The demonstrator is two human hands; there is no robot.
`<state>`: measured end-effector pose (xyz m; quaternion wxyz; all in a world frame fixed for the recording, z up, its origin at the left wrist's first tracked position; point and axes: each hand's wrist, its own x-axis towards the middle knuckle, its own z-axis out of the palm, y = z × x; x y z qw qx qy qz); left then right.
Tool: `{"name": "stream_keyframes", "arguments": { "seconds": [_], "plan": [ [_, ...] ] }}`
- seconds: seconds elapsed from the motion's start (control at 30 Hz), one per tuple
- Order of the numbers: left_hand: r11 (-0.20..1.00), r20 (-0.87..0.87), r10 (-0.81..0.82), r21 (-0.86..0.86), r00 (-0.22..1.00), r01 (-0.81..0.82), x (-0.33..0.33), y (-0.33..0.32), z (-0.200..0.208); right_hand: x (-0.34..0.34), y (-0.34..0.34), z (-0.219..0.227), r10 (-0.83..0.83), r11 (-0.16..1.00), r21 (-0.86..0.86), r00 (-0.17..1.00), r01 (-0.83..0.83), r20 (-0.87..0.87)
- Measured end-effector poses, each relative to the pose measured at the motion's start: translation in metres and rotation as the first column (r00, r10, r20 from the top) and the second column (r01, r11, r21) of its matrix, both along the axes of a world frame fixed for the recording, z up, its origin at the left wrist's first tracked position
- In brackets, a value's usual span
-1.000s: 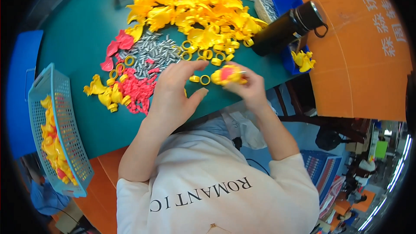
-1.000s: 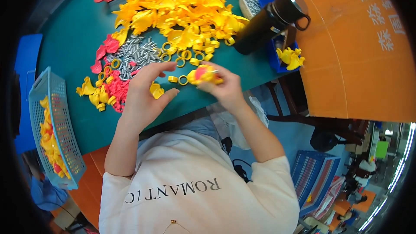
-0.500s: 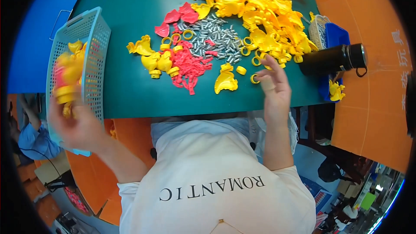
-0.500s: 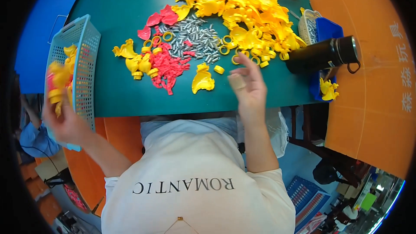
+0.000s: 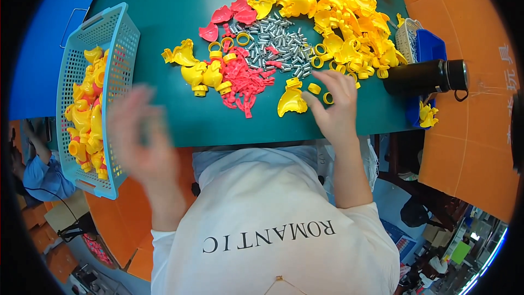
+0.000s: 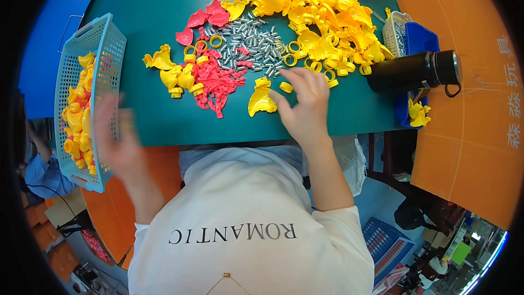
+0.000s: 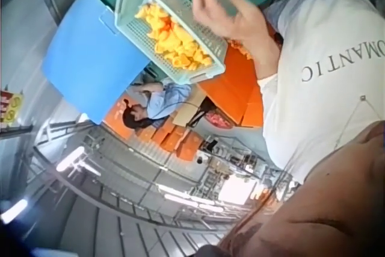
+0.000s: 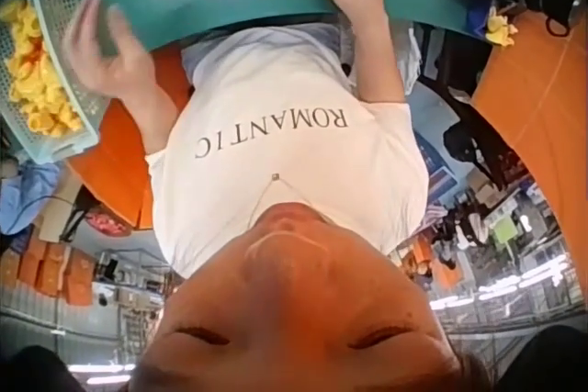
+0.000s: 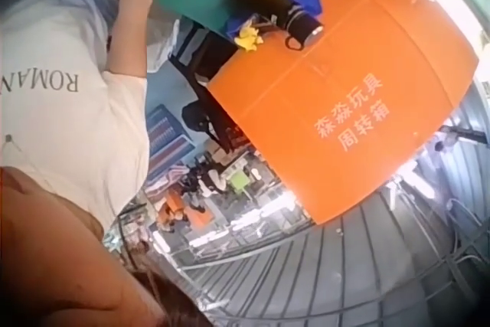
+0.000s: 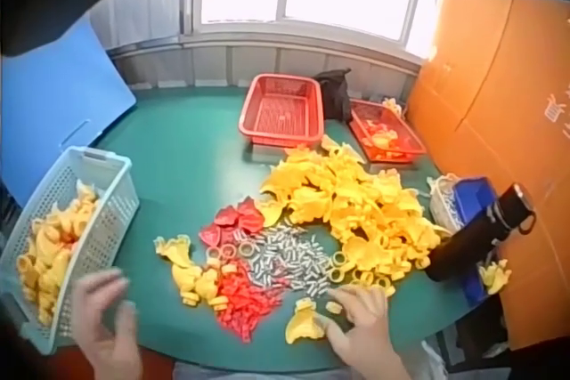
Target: Assembling small plastic toy ducks by connecting multiple colored pieces and metal components.
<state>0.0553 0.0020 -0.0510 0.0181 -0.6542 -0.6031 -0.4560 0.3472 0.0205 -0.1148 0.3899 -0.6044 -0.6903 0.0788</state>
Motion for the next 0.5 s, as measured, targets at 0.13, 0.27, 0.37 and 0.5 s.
{"name": "stream_keyframes", "arguments": {
  "seconds": [0.13, 0.27, 0.37, 0.5],
  "plan": [
    [0.802, 0.171, -0.507, -0.266, 0.845, 0.535, 0.062, 0.001, -0.056, -0.011, 0.023, -0.008, 0.253, 0.964, -0.096, 0.966, -0.247, 0.052],
    [0.634, 0.478, -0.400, -0.471, 0.782, 0.613, 0.080, 0.011, -0.037, -0.020, 0.015, 0.004, 0.535, 0.837, -0.043, 0.833, -0.545, -0.137],
    [0.404, 0.800, -0.280, -0.403, 0.531, 0.821, 0.079, 0.007, -0.050, -0.025, 0.005, 0.003, 0.735, 0.662, 0.060, 0.631, -0.748, -0.248],
    [0.709, 0.963, 0.049, -0.220, 0.264, 0.670, 0.088, -0.006, -0.066, -0.017, -0.023, -0.005, 0.252, 0.926, -0.066, 0.741, -0.371, -0.623]
  ]
}}
